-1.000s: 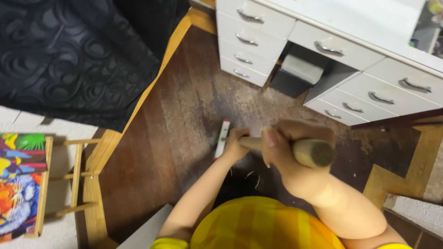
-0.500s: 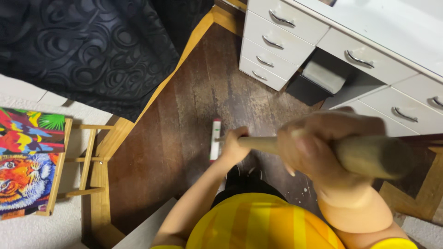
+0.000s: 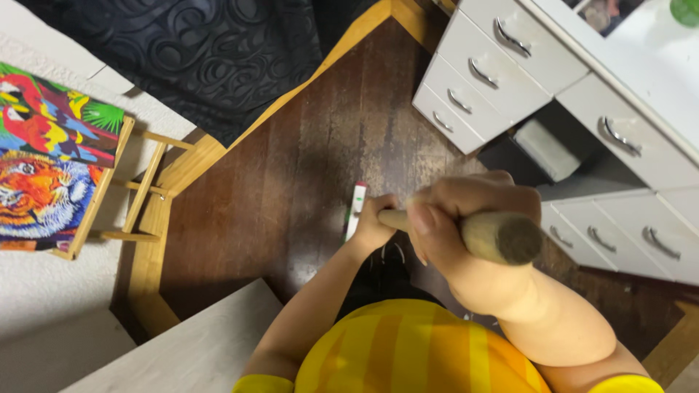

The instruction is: The person sweeps the floor in a bedroom area around a vanity and a wardrobe using a broom, and then handles a trash bag.

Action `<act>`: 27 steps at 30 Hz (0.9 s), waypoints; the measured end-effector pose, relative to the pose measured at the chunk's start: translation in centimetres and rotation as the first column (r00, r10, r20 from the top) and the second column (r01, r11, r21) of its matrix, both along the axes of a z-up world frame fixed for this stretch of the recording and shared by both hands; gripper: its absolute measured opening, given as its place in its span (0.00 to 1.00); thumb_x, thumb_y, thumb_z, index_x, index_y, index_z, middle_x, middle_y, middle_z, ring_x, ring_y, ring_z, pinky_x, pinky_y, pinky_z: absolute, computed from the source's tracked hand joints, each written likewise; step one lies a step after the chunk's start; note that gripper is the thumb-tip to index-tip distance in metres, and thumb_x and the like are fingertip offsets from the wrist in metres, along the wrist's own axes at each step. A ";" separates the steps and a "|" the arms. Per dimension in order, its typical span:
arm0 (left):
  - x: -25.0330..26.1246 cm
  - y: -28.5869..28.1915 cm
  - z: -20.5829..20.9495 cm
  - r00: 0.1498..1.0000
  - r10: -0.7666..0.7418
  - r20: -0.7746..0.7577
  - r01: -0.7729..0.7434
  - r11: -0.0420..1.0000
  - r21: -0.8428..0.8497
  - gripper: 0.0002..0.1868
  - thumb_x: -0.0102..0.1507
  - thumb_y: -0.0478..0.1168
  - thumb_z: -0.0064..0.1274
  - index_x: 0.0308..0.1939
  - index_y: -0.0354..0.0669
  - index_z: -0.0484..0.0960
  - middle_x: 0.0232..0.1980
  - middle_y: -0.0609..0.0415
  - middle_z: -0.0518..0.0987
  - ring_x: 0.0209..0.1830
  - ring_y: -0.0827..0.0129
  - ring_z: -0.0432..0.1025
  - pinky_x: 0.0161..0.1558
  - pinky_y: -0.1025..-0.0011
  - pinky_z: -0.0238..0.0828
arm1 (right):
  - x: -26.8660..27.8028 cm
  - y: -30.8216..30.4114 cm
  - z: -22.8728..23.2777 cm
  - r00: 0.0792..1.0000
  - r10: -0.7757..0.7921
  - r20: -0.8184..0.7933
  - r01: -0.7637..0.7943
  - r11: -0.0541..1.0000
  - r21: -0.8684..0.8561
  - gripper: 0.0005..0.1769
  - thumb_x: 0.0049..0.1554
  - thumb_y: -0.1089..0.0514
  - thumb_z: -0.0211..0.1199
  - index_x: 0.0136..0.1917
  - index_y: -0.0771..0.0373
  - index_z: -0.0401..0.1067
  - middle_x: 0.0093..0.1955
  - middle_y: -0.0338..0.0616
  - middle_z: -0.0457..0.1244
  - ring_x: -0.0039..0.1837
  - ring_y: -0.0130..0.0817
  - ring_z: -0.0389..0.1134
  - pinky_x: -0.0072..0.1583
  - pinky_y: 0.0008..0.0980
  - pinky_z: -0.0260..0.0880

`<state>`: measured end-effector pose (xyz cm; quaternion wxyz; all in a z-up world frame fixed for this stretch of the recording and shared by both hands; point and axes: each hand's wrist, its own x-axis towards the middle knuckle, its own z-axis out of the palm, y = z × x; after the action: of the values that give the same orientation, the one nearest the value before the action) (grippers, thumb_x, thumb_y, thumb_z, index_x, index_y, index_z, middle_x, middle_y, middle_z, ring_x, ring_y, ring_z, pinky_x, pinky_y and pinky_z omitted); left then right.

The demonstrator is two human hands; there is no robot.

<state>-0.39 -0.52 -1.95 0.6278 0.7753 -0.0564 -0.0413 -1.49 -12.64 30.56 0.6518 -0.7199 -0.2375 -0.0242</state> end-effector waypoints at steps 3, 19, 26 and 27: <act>1.1 -1.3 -0.2 1.000 -0.005 0.014 0.005 1.000 0.001 0.08 0.54 0.32 0.57 0.24 0.39 0.73 0.22 0.47 0.74 0.24 0.67 0.65 0.27 0.65 0.62 | 0.2 -0.6 1.3 1.000 0.017 0.005 -0.016 0.992 -0.125 0.10 0.59 0.66 0.57 0.35 0.67 0.69 0.27 0.39 0.63 0.27 0.22 0.63 0.33 0.25 0.62; -2.2 9.5 1.9 0.930 0.346 0.121 -0.366 0.896 0.251 0.08 0.52 0.37 0.58 0.25 0.36 0.77 0.27 0.39 0.79 0.31 0.44 0.77 0.32 0.60 0.72 | 3.3 2.8 -2.1 0.923 0.384 0.000 -0.380 0.913 0.151 0.16 0.64 0.65 0.53 0.33 0.67 0.63 0.27 0.41 0.60 0.28 0.27 0.63 0.33 0.27 0.65; -5.2 13.2 -0.6 0.870 0.471 0.147 -0.490 0.790 0.368 0.06 0.54 0.35 0.55 0.27 0.36 0.76 0.29 0.37 0.78 0.33 0.39 0.74 0.33 0.56 0.70 | 3.7 6.5 -5.8 0.877 0.477 -0.055 -0.463 0.871 0.163 0.17 0.65 0.65 0.57 0.33 0.64 0.67 0.27 0.39 0.63 0.28 0.24 0.64 0.32 0.25 0.60; -5.7 13.4 -0.9 0.862 0.494 0.112 -0.500 0.794 0.346 0.06 0.54 0.35 0.55 0.26 0.36 0.75 0.28 0.38 0.78 0.31 0.40 0.74 0.32 0.56 0.70 | 3.6 6.7 -6.0 0.874 0.483 -0.056 -0.470 0.868 0.164 0.17 0.65 0.65 0.57 0.33 0.64 0.67 0.27 0.39 0.63 0.28 0.24 0.64 0.32 0.25 0.60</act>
<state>-6.08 12.86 -2.86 0.4616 0.8654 0.1527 0.1212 2.08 -5.91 24.55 0.6987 -0.5900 -0.3741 0.1546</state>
